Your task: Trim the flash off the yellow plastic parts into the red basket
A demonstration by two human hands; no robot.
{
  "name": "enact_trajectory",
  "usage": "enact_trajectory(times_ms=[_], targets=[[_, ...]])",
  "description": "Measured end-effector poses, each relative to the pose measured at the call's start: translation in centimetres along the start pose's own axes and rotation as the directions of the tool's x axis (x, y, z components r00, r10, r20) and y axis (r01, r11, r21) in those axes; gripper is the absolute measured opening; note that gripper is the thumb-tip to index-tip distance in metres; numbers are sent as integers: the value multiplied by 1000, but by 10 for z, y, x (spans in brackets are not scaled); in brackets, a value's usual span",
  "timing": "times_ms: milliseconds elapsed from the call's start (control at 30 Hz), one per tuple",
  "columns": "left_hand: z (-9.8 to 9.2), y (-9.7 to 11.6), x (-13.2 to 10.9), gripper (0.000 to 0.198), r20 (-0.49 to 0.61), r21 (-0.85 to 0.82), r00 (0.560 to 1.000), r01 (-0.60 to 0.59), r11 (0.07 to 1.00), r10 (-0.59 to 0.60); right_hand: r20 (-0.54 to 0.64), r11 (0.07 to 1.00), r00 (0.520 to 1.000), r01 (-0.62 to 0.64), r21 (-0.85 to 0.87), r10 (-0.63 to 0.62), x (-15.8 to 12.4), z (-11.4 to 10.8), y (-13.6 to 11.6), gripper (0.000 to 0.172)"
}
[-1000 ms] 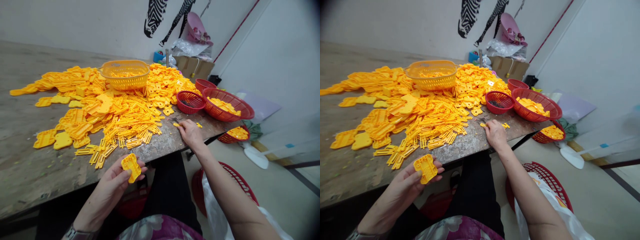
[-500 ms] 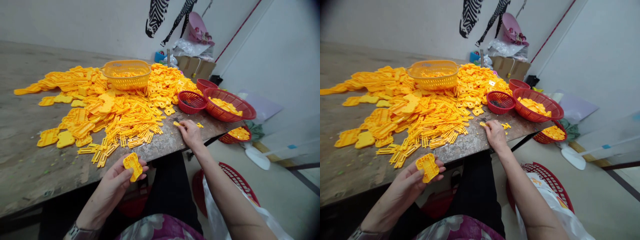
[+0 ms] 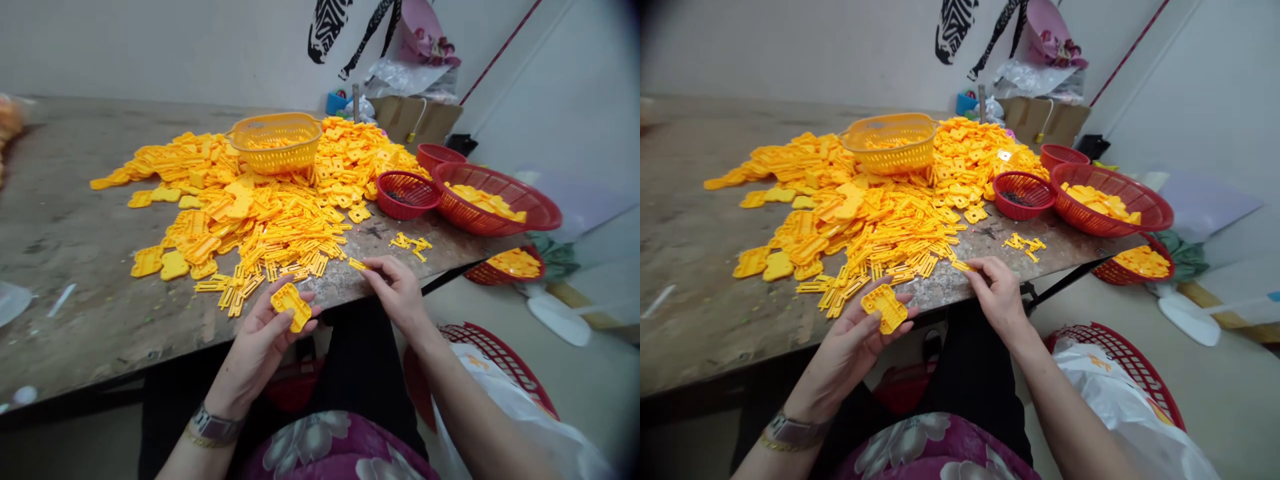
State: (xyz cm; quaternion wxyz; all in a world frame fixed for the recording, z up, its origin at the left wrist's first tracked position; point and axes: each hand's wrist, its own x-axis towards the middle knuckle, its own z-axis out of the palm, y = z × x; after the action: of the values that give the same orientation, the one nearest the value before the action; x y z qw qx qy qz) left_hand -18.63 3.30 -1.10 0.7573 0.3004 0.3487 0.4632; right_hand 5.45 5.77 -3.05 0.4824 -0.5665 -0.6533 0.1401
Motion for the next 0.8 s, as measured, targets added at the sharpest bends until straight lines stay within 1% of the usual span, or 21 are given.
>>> enact_trajectory(times_ms=[200, 367, 533, 800], targets=[[3, 2, 3, 57, 24, 10, 999, -44, 999, 43, 63, 994, 998, -1, 106, -6, -20, 8, -36, 11], [4, 1, 4, 56, 32, 12, 998, -52, 999, 52, 127, 987, 991, 15, 160, -36, -30, 11, -55, 11], [5, 0, 3, 51, 46, 4, 998, -38, 999, 37, 156, 986, 987, 6, 168, -32, -34, 16, -61, 13], [8, -3, 1, 53, 3, -30, 1000, -28, 999, 28, 159, 986, 987, 3, 169, -30, -41, 26, -62, 13]])
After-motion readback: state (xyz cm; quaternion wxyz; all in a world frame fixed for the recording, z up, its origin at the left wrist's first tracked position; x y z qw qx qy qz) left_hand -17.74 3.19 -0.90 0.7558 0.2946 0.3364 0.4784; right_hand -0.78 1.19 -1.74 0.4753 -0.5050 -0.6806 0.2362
